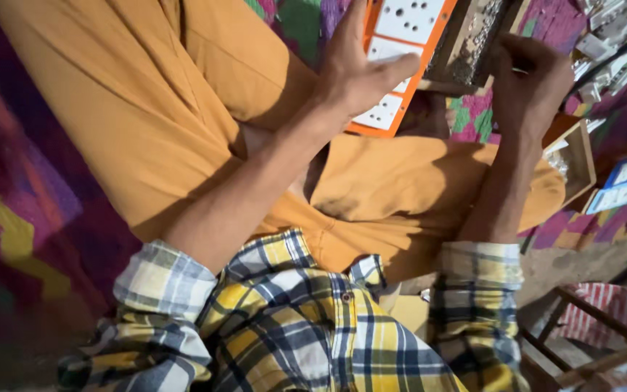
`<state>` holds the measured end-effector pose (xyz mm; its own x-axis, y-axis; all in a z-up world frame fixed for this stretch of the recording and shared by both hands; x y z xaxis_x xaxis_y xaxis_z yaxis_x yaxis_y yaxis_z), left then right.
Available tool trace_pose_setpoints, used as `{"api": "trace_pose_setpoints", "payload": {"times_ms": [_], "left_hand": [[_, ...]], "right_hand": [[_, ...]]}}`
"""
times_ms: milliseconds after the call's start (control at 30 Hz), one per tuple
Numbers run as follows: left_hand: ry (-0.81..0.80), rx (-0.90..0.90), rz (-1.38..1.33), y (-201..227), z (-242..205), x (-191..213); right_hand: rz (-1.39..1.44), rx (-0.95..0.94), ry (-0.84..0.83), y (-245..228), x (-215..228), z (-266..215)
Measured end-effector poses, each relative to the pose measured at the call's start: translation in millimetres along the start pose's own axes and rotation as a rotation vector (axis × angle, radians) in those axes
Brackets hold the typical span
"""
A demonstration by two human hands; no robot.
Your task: The person sits on the floor and assembles electrical switchboards by inserting white switches and sockets into colored plastic frames. They secure each component with screws from a nearby wooden box, handling multiple frames in orange, blue, and red.
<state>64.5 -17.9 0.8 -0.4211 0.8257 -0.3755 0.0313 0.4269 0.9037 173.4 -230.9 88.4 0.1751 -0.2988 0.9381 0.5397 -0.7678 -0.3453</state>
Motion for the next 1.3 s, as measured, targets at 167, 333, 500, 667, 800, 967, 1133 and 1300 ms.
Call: {"api": "trace_pose_setpoints", "payload": {"times_ms": [167,333,500,667,800,967,1133,1300], "left_hand": [[-0.012,0.225,-0.147,-9.1,-0.6,12.7],[-0.147,0.393,-0.522,3.8,1.8,12.7],[-0.417,0.591,-0.945,21.7,-0.8,-1.9],[-0.464,0.797,-0.999,23.0,-11.1,-10.4],[-0.488,0.905,-1.024,19.3,-17.7,-10.8],[-0.483,0.967,-1.053,15.5,-17.8,-11.9],[-0.461,0.95,-1.056,13.2,-19.7,-9.8],[-0.481,0.932,-1.168,19.8,-17.6,-16.2]], "right_hand": [[0.005,0.112,-0.038,12.3,-30.7,-10.5],[-0.033,-0.047,-0.082,27.7,-38.9,2.1],[0.261,-0.264,0.021,11.9,-15.3,-6.8],[0.952,-0.192,0.032,-68.9,-8.8,-28.5],[0.975,-0.19,0.01,-97.8,-14.9,-33.4],[0.92,-0.176,-0.01,-99.4,-14.3,-23.9],[0.888,-0.141,0.033,-103.3,-14.8,-27.7],[0.596,-0.123,0.149,-112.0,-1.9,-30.8]]}}
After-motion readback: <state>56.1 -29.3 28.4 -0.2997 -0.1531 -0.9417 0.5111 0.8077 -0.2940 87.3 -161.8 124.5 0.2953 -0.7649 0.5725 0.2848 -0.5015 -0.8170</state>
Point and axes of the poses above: each hand's wrist, its own z-axis towards the middle knuckle, its own x-axis out of the back of the hand, y = z × x, the point moved 6 cm from there along z, towards the middle knuckle, and after that the axes turned 7 degrees about -z, right-handed, at the moved point
